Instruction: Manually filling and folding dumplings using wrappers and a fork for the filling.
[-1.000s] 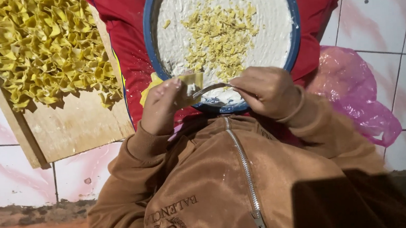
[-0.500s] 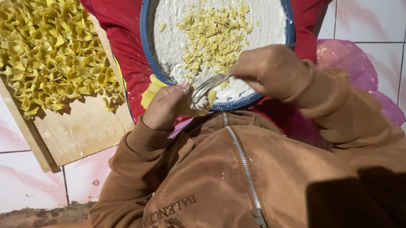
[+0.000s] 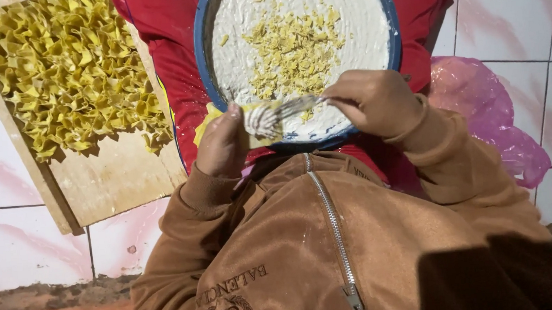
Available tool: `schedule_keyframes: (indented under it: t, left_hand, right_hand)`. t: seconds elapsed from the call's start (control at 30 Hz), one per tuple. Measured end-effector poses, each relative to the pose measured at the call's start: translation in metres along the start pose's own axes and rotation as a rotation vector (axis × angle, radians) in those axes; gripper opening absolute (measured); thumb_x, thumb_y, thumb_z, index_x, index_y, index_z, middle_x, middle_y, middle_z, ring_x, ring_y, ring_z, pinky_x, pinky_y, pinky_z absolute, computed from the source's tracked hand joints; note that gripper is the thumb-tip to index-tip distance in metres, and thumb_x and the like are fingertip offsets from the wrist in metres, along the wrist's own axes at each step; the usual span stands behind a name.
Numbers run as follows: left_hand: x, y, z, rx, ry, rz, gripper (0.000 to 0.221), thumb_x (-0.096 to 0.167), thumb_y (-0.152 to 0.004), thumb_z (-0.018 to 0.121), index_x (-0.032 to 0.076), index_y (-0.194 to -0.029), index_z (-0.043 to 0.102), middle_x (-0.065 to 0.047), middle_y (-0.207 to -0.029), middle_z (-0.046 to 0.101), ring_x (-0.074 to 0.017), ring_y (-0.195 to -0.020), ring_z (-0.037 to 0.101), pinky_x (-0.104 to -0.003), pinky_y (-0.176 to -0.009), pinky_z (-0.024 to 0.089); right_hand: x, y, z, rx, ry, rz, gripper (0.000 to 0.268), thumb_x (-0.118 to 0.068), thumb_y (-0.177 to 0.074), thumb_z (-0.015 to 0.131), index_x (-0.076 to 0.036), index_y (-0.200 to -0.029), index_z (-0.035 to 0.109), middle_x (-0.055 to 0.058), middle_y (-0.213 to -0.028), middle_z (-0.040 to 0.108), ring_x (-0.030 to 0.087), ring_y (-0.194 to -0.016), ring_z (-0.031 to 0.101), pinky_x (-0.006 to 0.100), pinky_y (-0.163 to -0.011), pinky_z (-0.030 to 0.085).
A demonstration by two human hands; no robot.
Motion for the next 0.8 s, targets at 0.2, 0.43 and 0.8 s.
schedule_keyframes:
  t: [0.2,0.43,0.8]
  left_hand:
    - [0.003,0.001,0.004,0.099,0.086,-0.127,0.044,0.039,-0.105,0.051,-0.003,-0.117,0.059,-0.017,-0.108,0.068,-0.0278,-0.088,0.074,-0.047,-0.079,0.065]
    - [-0.021,-0.010,0.017,0.025,-0.108,-0.243,0.079,0.048,-0.106,0.041,-0.005,-0.158,0.015,-0.028,-0.168,0.000,-0.0466,-0.153,0.000,-0.074,-0.113,0.018]
    - [0.000,0.009,0.048,-0.246,-0.177,-0.154,0.055,0.034,-0.108,0.050,-0.001,-0.071,0.069,-0.015,-0.062,0.061,-0.0183,-0.059,0.062,-0.031,-0.068,0.057]
  right_hand:
    - [0.043,0.019,0.035,0.198,-0.253,0.015,0.009,-0.016,-0.099,0.075,-0.009,-0.105,0.074,0.009,-0.085,0.069,0.028,-0.067,0.065,0.035,-0.059,0.052]
    - [-0.008,-0.003,0.063,0.274,-0.453,-0.108,0.014,-0.008,-0.088,0.083,-0.010,-0.101,0.077,0.004,-0.082,0.062,0.018,-0.057,0.056,0.028,-0.052,0.049]
    - [-0.042,-0.017,0.040,0.326,-0.433,-0.159,0.009,0.001,-0.090,0.075,-0.003,-0.098,0.077,0.015,-0.090,0.069,0.029,-0.058,0.062,0.036,-0.048,0.052]
Point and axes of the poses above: each hand's wrist, its own y-axis away from the middle knuckle, its own z-axis out of the palm, x = y × z, the point moved 6 cm from there along -y, towards the middle knuckle
